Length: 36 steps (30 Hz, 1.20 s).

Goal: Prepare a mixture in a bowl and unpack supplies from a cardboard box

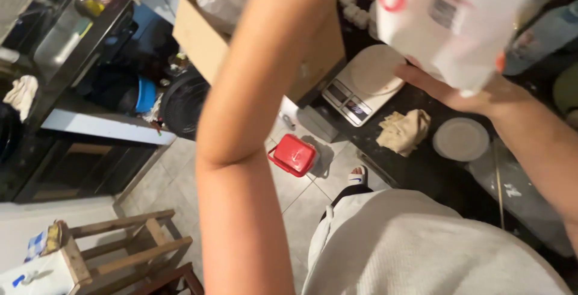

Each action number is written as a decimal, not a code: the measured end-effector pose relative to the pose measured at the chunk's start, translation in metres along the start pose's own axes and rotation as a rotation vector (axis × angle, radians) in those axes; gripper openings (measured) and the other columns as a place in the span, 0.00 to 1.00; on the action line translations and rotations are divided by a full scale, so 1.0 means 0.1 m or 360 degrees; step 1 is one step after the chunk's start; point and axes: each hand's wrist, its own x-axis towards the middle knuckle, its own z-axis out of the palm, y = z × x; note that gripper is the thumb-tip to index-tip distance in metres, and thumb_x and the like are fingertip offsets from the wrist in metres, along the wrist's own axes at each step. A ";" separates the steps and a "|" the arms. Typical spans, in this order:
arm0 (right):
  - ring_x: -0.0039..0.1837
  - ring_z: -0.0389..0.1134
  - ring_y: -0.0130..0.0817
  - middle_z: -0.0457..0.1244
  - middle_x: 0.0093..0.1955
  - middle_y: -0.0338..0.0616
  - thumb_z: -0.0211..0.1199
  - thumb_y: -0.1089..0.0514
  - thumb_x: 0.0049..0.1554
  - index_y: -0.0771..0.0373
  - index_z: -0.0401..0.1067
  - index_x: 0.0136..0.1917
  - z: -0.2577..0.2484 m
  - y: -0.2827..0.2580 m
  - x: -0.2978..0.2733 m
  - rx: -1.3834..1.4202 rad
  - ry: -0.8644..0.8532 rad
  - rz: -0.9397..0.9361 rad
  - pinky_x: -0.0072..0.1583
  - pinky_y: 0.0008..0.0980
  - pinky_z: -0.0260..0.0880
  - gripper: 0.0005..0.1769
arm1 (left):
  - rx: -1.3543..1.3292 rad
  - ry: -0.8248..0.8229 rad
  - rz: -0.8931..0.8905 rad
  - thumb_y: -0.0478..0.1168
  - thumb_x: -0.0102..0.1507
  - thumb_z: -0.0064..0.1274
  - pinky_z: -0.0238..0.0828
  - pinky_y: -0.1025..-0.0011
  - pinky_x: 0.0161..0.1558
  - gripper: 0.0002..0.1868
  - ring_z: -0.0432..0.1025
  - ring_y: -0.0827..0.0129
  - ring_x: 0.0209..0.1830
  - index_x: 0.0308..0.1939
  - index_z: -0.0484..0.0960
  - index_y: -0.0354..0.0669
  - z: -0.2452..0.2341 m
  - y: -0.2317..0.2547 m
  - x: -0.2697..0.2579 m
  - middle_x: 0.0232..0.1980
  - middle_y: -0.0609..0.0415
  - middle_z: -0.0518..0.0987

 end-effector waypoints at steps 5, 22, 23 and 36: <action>0.65 0.65 0.56 0.67 0.54 0.60 0.49 0.56 0.70 0.77 0.69 0.58 1.21 -0.05 0.85 -0.0288 -0.0286 -0.0069 0.73 0.57 0.52 0.18 | 0.0049 0.0043 0.0035 0.26 0.57 0.43 0.53 0.58 0.28 0.11 0.56 0.56 0.31 0.39 0.67 0.44 -0.96 -0.47 -0.03 0.31 0.51 0.66; 0.50 0.75 0.43 0.70 0.51 0.48 0.49 0.53 0.67 0.63 0.75 0.54 2.30 0.05 2.99 -0.4286 0.0081 0.0483 0.48 0.44 0.80 0.16 | -0.0107 -0.0111 0.0173 0.20 0.49 0.41 0.52 0.65 0.34 0.17 0.53 0.60 0.31 0.40 0.73 0.34 -2.69 -2.79 -0.06 0.34 0.51 0.69; 0.50 0.75 0.43 0.70 0.51 0.48 0.49 0.53 0.67 0.63 0.75 0.54 2.26 0.10 3.11 -0.4280 0.0081 0.0508 0.48 0.44 0.80 0.16 | -0.0122 -0.0113 0.0163 0.20 0.49 0.41 0.52 0.65 0.34 0.17 0.53 0.60 0.31 0.40 0.73 0.34 -2.70 -2.85 -0.08 0.34 0.51 0.69; 0.47 0.72 0.36 0.71 0.49 0.41 0.71 0.42 0.57 0.53 0.71 0.51 2.23 0.20 3.52 -0.3817 -0.0135 0.1319 0.50 0.37 0.72 0.18 | 0.0491 -0.0822 0.0034 0.22 0.47 0.47 0.62 0.58 0.33 0.12 0.65 0.53 0.39 0.33 0.72 0.37 -2.54 -3.10 -0.57 0.34 0.51 0.71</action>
